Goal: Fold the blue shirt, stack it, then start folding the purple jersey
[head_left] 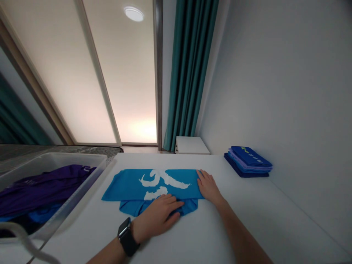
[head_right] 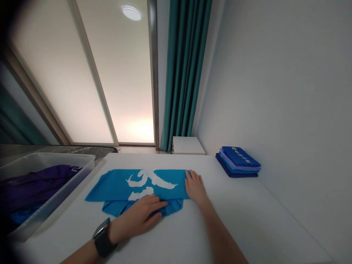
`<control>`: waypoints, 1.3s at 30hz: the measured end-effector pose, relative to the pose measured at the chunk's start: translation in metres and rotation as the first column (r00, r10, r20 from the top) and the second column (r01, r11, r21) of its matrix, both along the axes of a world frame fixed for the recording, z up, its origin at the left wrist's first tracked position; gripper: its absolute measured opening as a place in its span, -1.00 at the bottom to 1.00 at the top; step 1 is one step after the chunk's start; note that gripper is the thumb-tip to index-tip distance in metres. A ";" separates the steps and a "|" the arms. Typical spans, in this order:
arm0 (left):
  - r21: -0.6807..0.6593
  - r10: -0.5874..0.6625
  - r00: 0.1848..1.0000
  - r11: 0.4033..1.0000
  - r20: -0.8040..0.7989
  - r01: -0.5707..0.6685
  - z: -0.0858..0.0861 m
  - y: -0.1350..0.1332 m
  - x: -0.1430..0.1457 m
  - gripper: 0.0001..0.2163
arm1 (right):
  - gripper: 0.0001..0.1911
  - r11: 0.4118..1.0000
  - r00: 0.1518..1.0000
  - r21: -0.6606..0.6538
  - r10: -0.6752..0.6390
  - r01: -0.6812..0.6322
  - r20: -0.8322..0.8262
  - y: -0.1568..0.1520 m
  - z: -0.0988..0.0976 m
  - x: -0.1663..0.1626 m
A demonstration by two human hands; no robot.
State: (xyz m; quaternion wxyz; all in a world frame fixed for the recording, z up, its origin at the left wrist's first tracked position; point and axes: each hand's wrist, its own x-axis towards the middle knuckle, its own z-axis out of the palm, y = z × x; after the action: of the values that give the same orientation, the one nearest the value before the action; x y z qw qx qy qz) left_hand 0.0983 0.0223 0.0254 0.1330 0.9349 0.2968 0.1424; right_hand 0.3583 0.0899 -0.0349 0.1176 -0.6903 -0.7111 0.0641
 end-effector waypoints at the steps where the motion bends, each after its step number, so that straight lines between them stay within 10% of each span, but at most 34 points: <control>1: -0.008 0.008 1.000 1.000 -0.001 -0.008 0.002 0.002 -0.003 -0.73 | -0.44 1.000 1.000 -0.003 -0.003 0.003 0.001 -0.004 0.001 -0.008; 14: 0.125 0.034 0.999 0.992 -0.029 -0.030 0.008 0.012 0.009 -0.82 | -0.51 0.972 0.900 0.076 0.234 -0.222 -0.368 0.007 0.010 0.014; 28: 0.303 -0.189 0.960 0.921 -0.205 0.246 -0.006 0.036 0.108 -0.87 | -0.57 0.993 0.532 0.037 0.093 -0.113 -0.841 0.006 0.023 0.031; 39: 0.216 -0.143 0.971 0.959 -0.193 0.184 -0.012 0.049 0.119 -0.89 | -0.59 0.998 0.460 0.060 0.062 -0.020 -0.886 0.014 0.015 0.035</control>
State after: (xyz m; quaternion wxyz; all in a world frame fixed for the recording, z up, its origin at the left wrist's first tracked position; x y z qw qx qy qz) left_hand 0.2176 0.0708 0.0137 0.0072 0.9743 0.2099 0.0816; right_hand 0.3937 0.1037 -0.0200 0.4823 -0.5368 -0.5641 0.4013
